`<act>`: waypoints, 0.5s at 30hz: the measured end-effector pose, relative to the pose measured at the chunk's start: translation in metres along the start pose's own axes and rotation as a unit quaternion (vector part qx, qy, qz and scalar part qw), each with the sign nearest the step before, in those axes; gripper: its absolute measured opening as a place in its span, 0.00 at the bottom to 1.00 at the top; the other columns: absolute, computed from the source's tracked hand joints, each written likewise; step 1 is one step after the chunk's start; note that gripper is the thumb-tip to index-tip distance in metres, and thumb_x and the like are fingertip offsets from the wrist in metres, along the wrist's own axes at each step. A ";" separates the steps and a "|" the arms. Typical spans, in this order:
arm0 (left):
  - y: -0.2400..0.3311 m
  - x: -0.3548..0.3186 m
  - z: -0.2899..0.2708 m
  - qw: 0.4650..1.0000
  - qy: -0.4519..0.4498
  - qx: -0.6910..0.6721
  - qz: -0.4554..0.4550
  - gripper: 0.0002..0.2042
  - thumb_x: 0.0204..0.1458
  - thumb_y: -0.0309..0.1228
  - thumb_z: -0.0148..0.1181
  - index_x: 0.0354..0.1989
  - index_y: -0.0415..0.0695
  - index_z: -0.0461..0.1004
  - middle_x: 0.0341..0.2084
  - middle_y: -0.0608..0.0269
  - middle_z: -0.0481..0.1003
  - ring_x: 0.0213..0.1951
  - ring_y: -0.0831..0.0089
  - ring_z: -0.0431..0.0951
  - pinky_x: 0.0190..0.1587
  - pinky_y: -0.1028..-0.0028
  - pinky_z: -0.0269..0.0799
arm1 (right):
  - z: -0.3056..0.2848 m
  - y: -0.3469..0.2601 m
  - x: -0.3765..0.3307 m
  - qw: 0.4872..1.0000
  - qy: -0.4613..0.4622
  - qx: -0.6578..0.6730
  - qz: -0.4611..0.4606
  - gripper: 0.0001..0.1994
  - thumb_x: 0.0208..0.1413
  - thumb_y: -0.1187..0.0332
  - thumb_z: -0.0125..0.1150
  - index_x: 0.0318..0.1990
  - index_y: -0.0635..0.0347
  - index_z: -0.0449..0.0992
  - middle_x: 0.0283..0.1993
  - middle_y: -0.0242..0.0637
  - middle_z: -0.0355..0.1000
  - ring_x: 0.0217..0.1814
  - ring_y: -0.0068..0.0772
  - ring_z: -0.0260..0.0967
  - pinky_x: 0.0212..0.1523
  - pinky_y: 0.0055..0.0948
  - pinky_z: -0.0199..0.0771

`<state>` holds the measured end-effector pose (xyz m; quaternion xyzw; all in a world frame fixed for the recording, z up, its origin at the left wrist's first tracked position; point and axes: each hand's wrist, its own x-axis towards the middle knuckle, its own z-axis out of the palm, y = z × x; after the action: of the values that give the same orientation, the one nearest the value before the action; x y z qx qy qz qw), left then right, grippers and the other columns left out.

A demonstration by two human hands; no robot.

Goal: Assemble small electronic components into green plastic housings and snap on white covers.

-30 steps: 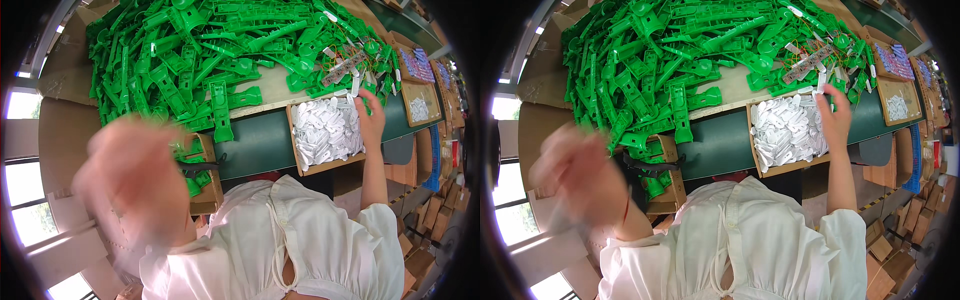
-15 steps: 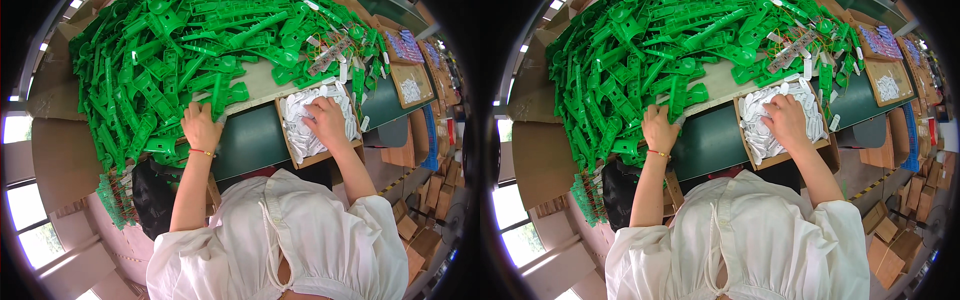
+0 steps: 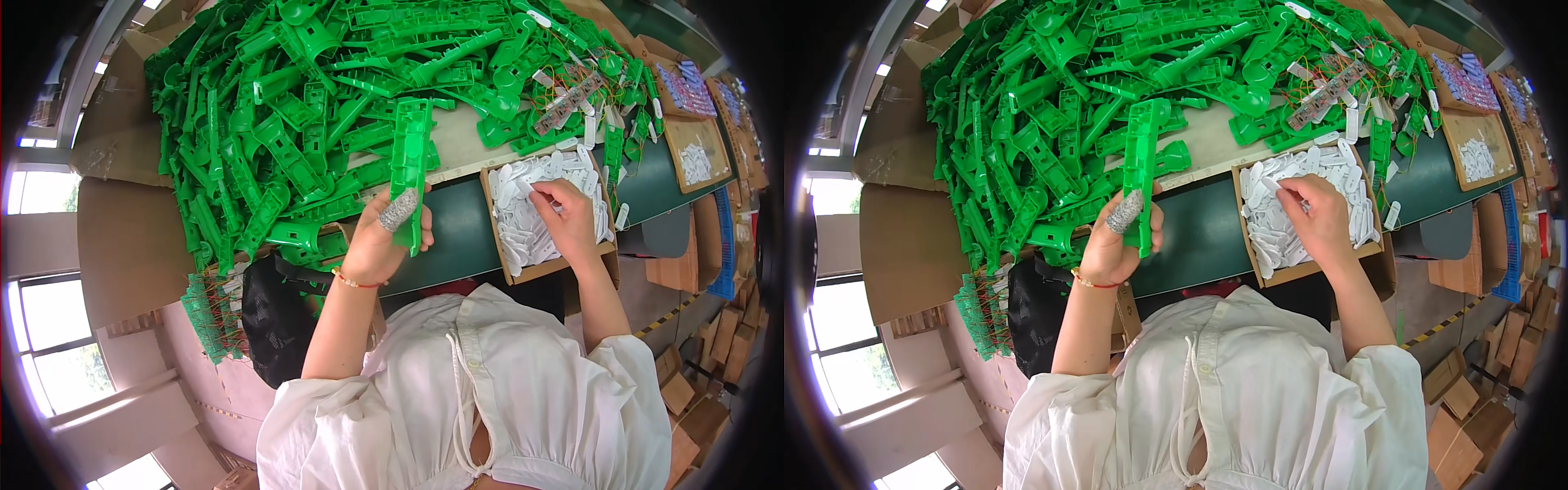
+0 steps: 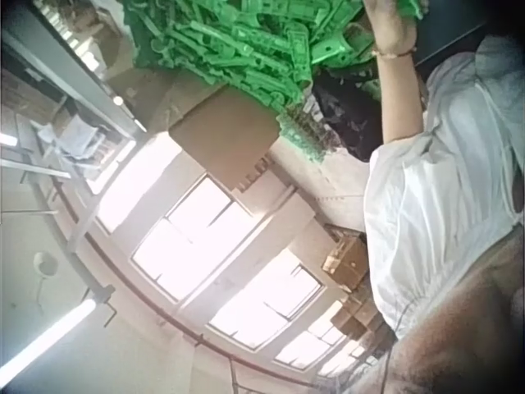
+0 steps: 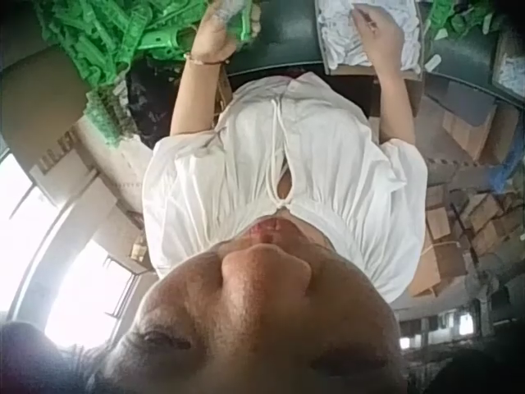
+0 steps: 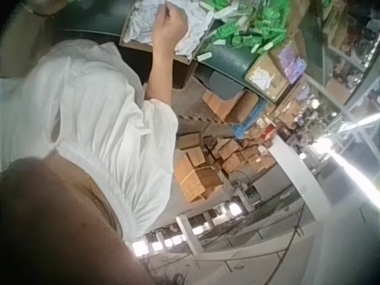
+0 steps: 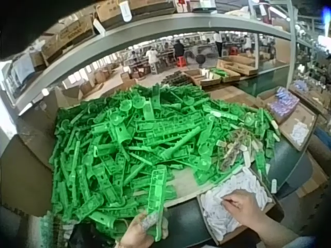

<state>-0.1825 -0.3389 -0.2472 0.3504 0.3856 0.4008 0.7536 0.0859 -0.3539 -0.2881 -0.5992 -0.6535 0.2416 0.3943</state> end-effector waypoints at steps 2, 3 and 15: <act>-0.005 -0.001 -0.002 0.997 -0.027 -0.074 -0.007 0.22 0.55 0.45 0.49 0.49 0.39 0.64 0.20 0.64 0.67 0.19 0.75 0.67 0.20 0.78 0.62 | 0.000 0.001 -0.004 1.000 -0.004 0.025 0.016 0.05 0.48 0.77 0.59 0.34 0.66 0.75 0.29 0.36 0.72 0.29 0.24 0.68 0.31 0.21 0.67; -0.005 -0.002 -0.004 0.988 -0.053 -0.147 -0.012 0.23 0.55 0.46 0.49 0.50 0.38 0.63 0.19 0.64 0.66 0.18 0.75 0.66 0.20 0.79 0.62 | 0.001 0.000 -0.003 0.999 -0.006 0.041 0.029 0.05 0.48 0.77 0.59 0.34 0.66 0.75 0.29 0.35 0.72 0.29 0.23 0.67 0.31 0.20 0.66; -0.019 -0.005 -0.005 0.958 -0.154 -0.237 -0.038 0.27 0.53 0.51 0.45 0.45 0.35 0.63 0.15 0.59 0.66 0.11 0.71 0.65 0.13 0.77 0.63 | 0.003 -0.012 -0.008 0.992 -0.045 0.077 0.087 0.04 0.48 0.75 0.59 0.32 0.66 0.73 0.27 0.35 0.72 0.29 0.22 0.69 0.32 0.21 0.69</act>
<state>-0.1827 -0.3505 -0.2639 0.2040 0.1714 0.3932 0.8800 0.0763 -0.3634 -0.2822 -0.6101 -0.5951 0.3517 0.3872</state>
